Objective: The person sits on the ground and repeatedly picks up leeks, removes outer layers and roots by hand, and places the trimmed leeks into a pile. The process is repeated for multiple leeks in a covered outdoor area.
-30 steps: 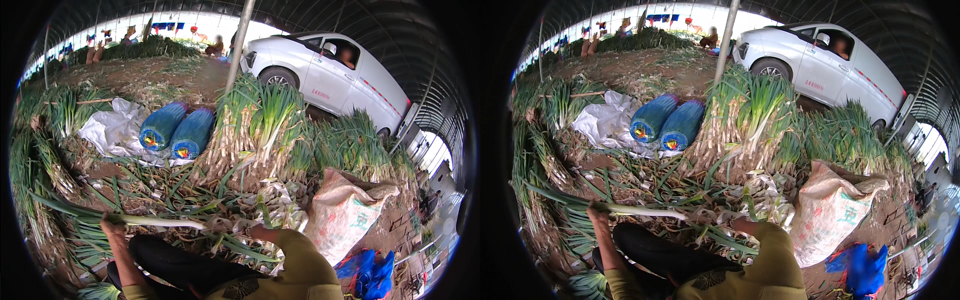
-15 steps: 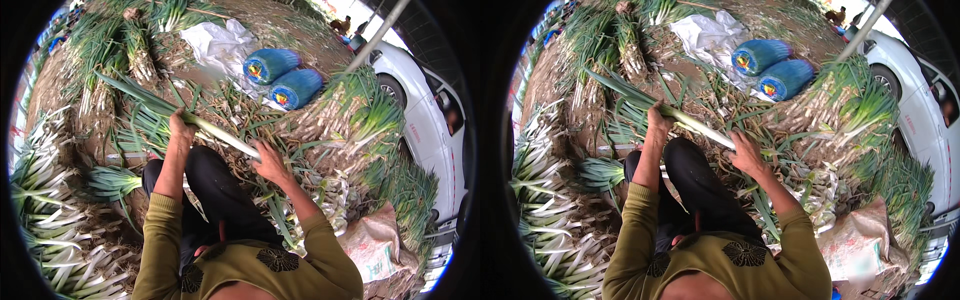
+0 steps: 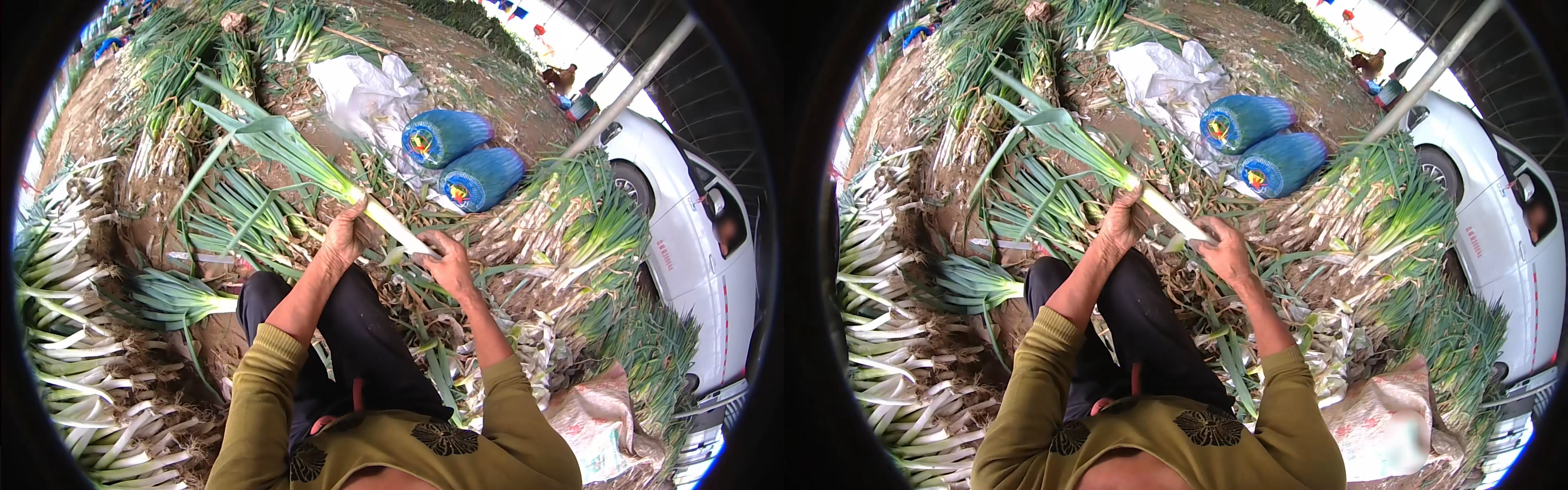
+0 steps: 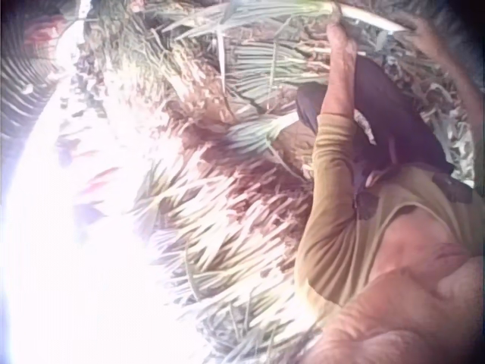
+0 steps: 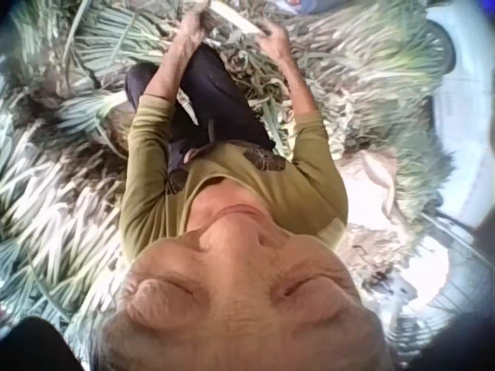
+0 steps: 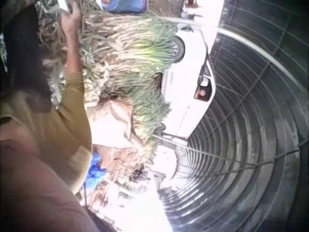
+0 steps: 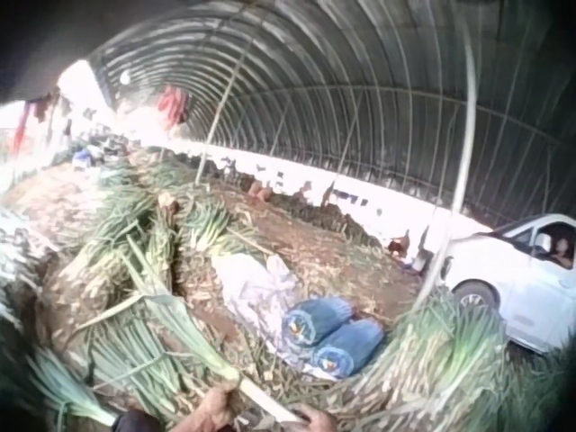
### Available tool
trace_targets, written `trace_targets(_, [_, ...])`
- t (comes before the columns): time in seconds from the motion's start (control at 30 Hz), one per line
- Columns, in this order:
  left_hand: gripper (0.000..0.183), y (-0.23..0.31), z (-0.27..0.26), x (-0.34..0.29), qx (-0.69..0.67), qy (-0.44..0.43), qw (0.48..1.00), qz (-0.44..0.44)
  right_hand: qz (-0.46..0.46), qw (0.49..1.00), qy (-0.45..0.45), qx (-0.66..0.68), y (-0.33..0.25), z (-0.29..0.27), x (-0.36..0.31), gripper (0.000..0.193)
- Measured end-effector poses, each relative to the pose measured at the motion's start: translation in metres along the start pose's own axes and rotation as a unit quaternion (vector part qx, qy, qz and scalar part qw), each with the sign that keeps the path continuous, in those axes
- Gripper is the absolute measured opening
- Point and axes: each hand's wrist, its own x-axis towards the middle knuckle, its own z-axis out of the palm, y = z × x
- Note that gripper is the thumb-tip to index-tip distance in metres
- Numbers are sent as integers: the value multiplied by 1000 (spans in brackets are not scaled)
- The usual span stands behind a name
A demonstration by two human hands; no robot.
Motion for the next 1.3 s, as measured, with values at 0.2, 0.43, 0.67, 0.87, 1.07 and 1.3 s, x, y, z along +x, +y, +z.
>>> trace_targets(0.2, [19, -4, -7, -1, 6, 64, 998, -14, -89, 978, 54, -182, -18, 4, 4, 26])
trace_targets(0.43, [15, -2, -7, -6, 49, 101, 994, -4, -104, 976, 25, -190, -9, 14, 6, 24])
trace_targets(0.67, [16, -5, -10, -2, 90, 129, 987, -18, -68, 983, 12, -171, -14, 13, 0, 21])
trace_targets(0.87, [17, -3, -1, -5, 99, 162, 982, -16, -215, 937, 58, -271, -22, 16, -3, 17])
trace_targets(1.07, [20, -3, 1, -7, 99, 178, 979, -3, -269, 911, 108, -293, -28, 33, 5, 28])
trace_targets(1.3, [20, 9, 23, -25, 81, 154, 985, -5, -289, 929, 101, -208, -32, 25, 9, 21])
